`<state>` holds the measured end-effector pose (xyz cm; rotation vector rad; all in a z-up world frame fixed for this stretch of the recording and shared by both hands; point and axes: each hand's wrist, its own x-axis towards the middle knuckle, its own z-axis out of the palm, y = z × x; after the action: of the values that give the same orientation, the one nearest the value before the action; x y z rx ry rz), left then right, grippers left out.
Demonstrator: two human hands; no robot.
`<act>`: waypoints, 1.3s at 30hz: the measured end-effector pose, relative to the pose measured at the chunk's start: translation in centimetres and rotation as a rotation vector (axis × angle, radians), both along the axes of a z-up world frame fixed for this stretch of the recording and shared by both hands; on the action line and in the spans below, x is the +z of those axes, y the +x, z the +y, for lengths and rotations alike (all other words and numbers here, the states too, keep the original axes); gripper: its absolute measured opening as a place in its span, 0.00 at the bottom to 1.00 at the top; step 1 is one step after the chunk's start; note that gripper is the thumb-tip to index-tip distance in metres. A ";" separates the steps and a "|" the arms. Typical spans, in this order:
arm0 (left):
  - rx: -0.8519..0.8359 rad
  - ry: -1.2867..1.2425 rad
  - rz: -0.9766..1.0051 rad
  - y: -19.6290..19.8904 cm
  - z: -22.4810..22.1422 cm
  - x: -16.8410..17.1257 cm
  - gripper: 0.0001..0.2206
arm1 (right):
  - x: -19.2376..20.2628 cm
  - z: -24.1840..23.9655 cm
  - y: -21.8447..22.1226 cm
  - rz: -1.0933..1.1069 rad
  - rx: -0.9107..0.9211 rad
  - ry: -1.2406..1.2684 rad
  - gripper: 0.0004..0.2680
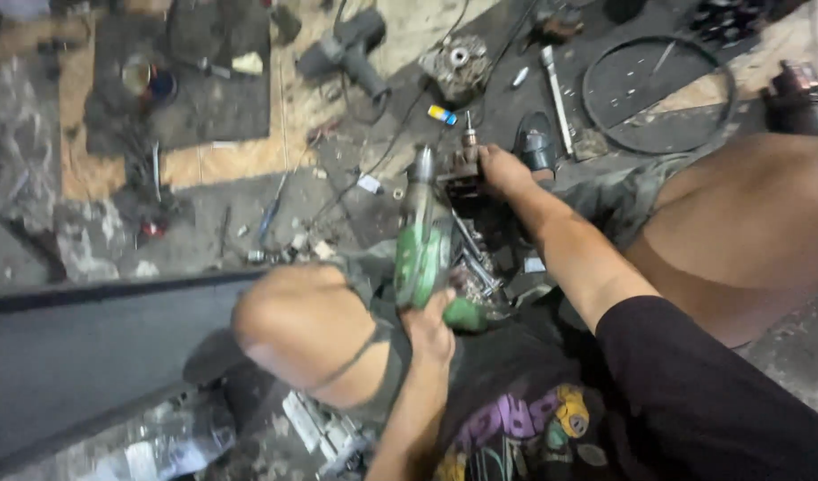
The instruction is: Using a power drill to grind or clean the shaft of a metal rotor assembly on a workshop floor.
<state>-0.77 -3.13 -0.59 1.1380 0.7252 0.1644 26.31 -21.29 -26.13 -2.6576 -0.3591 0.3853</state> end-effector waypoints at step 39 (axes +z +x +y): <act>-0.244 -0.058 -0.132 1.8 0.7 -3.2 0.21 | 3.6 -1.0 1.8 -0.023 -0.061 -0.028 0.14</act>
<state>1.00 -2.44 -3.76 1.1386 0.4674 0.0122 28.16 -22.27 -22.55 -2.6954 -0.2816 0.3431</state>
